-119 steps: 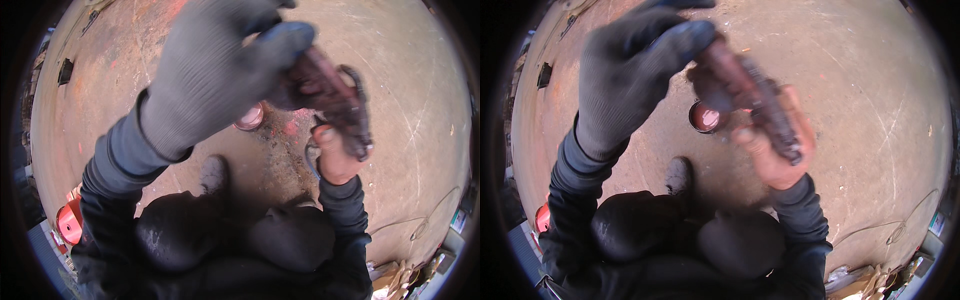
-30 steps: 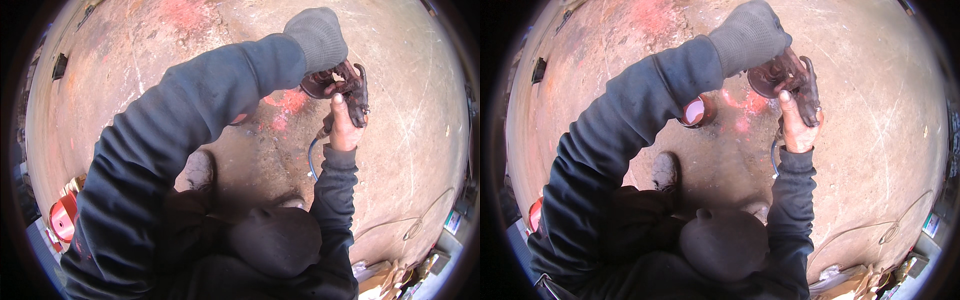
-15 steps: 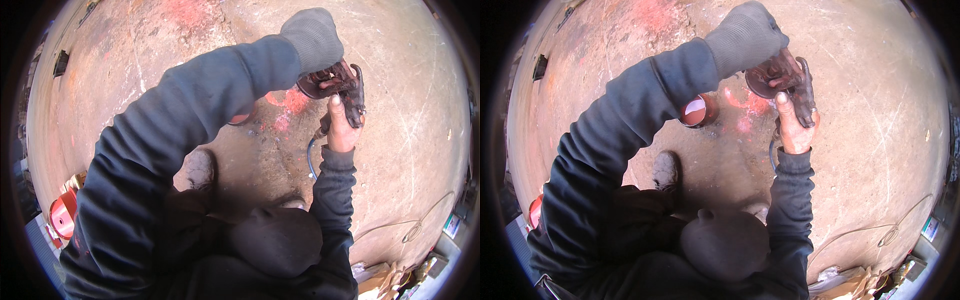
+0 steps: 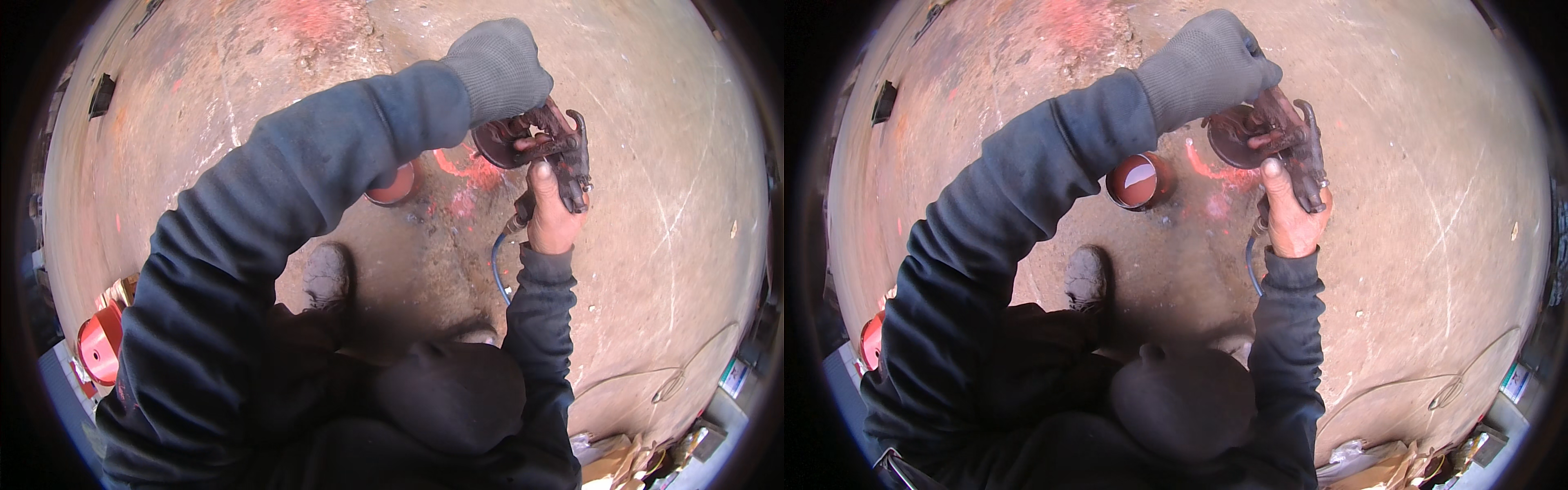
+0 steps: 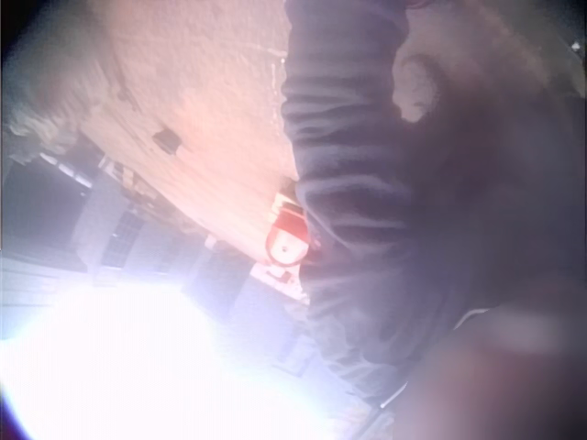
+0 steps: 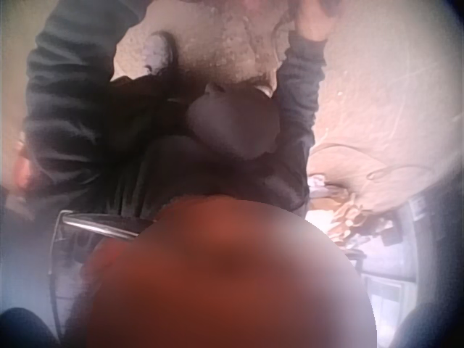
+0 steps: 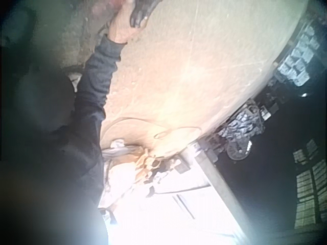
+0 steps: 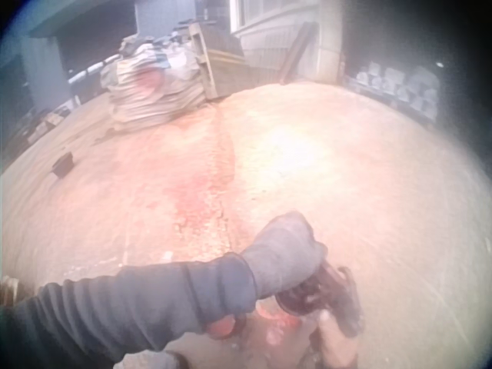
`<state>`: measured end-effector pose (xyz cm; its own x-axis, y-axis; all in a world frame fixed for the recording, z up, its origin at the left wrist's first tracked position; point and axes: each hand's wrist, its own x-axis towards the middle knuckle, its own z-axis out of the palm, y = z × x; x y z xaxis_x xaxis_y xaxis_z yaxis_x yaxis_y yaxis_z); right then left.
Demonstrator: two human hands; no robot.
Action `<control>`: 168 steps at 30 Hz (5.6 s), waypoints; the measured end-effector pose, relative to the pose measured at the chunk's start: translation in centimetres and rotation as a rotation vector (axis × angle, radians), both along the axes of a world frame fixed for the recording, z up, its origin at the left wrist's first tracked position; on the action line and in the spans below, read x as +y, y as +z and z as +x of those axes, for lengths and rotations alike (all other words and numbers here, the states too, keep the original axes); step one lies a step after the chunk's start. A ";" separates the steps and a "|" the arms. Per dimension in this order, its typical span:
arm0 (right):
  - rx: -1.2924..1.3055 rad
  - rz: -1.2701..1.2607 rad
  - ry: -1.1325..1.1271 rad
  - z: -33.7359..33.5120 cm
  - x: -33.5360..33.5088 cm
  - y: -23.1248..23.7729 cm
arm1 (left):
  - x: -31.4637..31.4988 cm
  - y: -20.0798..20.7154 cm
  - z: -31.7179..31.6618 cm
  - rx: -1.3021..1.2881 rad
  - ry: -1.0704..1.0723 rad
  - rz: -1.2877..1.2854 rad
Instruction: The person connects an air hose to a spray gun, tests the spray pattern on the floor, and adjusts the nozzle. They then repeatedly dip the gun's cup into a paint can and spray red paint onto the concrete floor in short bursts.
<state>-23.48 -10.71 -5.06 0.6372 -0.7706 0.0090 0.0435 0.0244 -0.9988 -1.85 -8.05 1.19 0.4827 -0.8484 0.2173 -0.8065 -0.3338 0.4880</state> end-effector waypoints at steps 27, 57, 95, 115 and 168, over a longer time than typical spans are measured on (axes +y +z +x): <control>-0.202 0.087 0.513 4.0 8.0 -0.4 | 27.3 -16.9 -4.1 0.924 0.111 -0.045; 0.058 0.107 0.406 4.6 6.6 -2.2 | 20.7 -18.2 -1.3 0.849 0.113 -0.139; 0.090 -0.218 0.380 3.4 9.4 -5.8 | 26.9 -16.7 -2.6 0.911 0.023 -0.040; 0.056 -0.307 0.366 3.2 10.0 -6.2 | 27.0 -17.5 -2.9 0.934 0.073 -0.063; 0.130 -0.223 0.293 2.9 10.8 -6.9 | 26.4 -17.5 -3.4 1.118 0.118 -0.171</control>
<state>-20.62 0.13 -11.97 0.8370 -0.5439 0.0605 -0.0601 -0.2013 -0.9777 -5.28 18.37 -16.36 0.5535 -0.7855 -0.2767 0.1417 -0.2386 0.9607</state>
